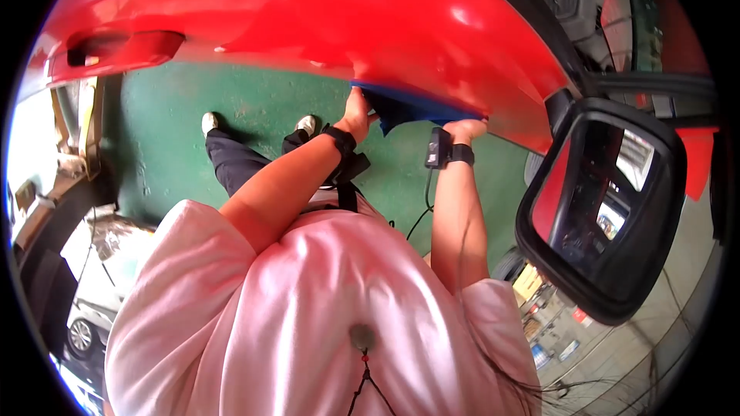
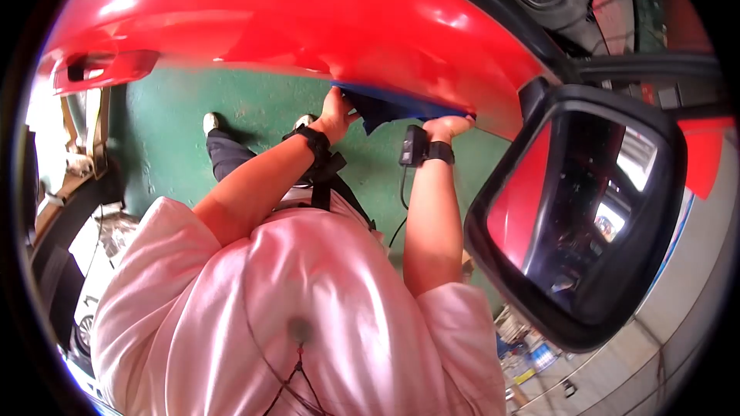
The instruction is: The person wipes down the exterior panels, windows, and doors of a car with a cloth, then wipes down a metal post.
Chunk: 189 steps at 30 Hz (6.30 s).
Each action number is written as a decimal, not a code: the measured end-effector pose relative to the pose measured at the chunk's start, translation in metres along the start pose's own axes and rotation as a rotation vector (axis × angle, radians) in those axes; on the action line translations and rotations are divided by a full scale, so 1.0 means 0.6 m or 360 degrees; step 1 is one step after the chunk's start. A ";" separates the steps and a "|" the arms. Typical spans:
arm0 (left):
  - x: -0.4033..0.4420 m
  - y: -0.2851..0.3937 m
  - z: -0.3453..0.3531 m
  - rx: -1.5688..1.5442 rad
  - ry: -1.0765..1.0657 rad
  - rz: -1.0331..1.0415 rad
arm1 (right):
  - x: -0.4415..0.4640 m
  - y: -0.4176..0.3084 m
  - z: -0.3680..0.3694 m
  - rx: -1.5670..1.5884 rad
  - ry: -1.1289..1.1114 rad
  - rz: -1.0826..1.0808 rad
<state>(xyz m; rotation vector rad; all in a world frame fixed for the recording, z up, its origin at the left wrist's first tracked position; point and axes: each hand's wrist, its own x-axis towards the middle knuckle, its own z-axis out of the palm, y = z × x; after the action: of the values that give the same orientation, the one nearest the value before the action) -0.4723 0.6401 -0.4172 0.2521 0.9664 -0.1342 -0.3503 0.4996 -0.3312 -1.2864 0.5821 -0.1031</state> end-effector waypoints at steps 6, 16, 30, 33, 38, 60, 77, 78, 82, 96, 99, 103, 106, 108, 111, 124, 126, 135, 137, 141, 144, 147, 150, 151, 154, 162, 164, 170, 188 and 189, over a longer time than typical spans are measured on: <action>0.045 0.018 -0.120 0.0727 -0.0091 0.0550 | 0.099 0.081 -0.057 0.0823 0.0044 0.0657; -0.038 0.186 -0.266 0.0190 0.0328 0.0952 | 0.027 0.274 0.004 0.0808 -0.0168 0.1169; -0.165 0.372 -0.519 0.0211 0.0485 0.1029 | -0.258 0.400 0.230 0.0721 -0.0419 0.1291; -0.219 0.386 -0.565 0.0246 0.0428 0.0919 | -0.251 0.511 0.244 0.0675 -0.0425 0.1100; -0.260 0.394 -0.690 0.0128 0.0403 0.0817 | -0.322 0.630 0.285 0.0282 -0.0434 0.0692; -0.572 0.698 -0.725 0.0086 0.0864 0.2599 | -0.865 0.325 0.524 0.0245 -0.1782 0.1784; -0.491 0.737 -0.321 0.1720 0.1345 0.3094 | -0.771 0.064 0.610 -0.1752 -0.1209 -0.3211; -0.495 0.745 -0.326 0.1749 0.1398 0.3087 | -0.777 0.066 0.620 -0.1688 -0.1330 -0.3189; -0.517 0.801 -0.344 0.1796 0.1584 0.3087 | -0.831 0.073 0.669 -0.1462 -0.1696 -0.3155; -0.580 0.959 -0.378 0.2025 0.1498 0.3234 | -0.946 0.068 0.807 -0.1141 -0.2473 -0.2983; -0.588 0.953 -0.375 0.2089 0.1439 0.3172 | -0.934 0.059 0.798 -0.1139 -0.2400 -0.3077; -0.601 0.946 -0.368 0.2096 0.1407 0.3103 | -0.894 0.040 0.747 -0.1218 -0.2015 -0.3256; -0.601 0.947 -0.367 0.2078 0.1385 0.3098 | -0.872 0.043 0.725 -0.1512 -0.1950 -0.3189; -0.604 0.945 -0.365 0.2074 0.1359 0.3078 | -0.880 0.043 0.725 -0.1463 -0.1957 -0.3146; -0.604 0.943 -0.362 0.2075 0.1357 0.3038 | -0.891 0.033 0.738 -0.1467 -0.2242 -0.3007; -0.581 0.904 -0.390 0.2406 0.1101 0.2887 | -0.817 -0.002 0.720 -0.1313 -0.2240 -0.3252; -0.592 0.904 -0.397 0.2555 0.1009 0.2764 | -0.838 -0.010 0.731 -0.1473 -0.2187 -0.3288; -0.671 1.039 -0.331 0.3114 0.0486 0.3485 | -0.918 0.004 0.788 -0.1665 -0.1389 -0.3455; -0.705 1.078 -0.295 0.3107 0.0487 0.3645 | -0.935 -0.025 0.817 -0.1620 -0.1239 -0.3502; -0.791 1.135 -0.208 0.2831 0.0514 0.3932 | -0.986 -0.135 0.878 -0.1642 -0.0914 -0.3575; -0.848 1.172 -0.150 0.2540 0.0663 0.4143 | -1.019 -0.220 0.933 -0.1507 -0.0634 -0.3672; -0.880 1.230 -0.086 0.2133 0.0886 0.4452 | -1.019 -0.303 1.009 -0.1067 -0.0444 -0.3862; -0.905 1.289 -0.017 0.1783 0.0923 0.4684 | -1.017 -0.387 1.066 -0.0699 -0.0365 -0.3773; -0.926 1.296 -0.003 0.1866 0.0887 0.4699 | -1.033 -0.396 1.062 -0.0836 -0.0170 -0.3792; -0.937 1.279 0.009 0.1931 0.0885 0.4482 | -1.014 -0.381 1.076 -0.0622 -0.0328 -0.3733; -0.848 1.198 -0.079 0.2077 0.1042 0.4406 | -0.955 -0.321 0.991 -0.0595 -0.0928 -0.3409; -0.858 1.200 -0.067 0.1997 0.1035 0.4462 | -0.944 -0.348 0.998 -0.0783 -0.0533 -0.3598; -0.879 1.217 0.017 0.1745 0.1207 0.4643 | -0.925 -0.402 1.042 -0.0641 -0.0559 -0.3774; -0.898 1.222 0.031 0.1840 0.1032 0.4717 | -0.939 -0.377 1.000 -0.0546 -0.1140 -0.3246; -0.906 1.213 0.023 0.1948 0.0959 0.4679 | -0.938 -0.375 0.987 -0.0568 -0.1211 -0.3189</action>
<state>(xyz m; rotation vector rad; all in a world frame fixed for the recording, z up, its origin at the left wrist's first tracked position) -0.6041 1.3370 0.1506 -2.2120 -0.0173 -1.8866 -0.5014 1.1677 0.1678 -1.6319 -1.5467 -1.1082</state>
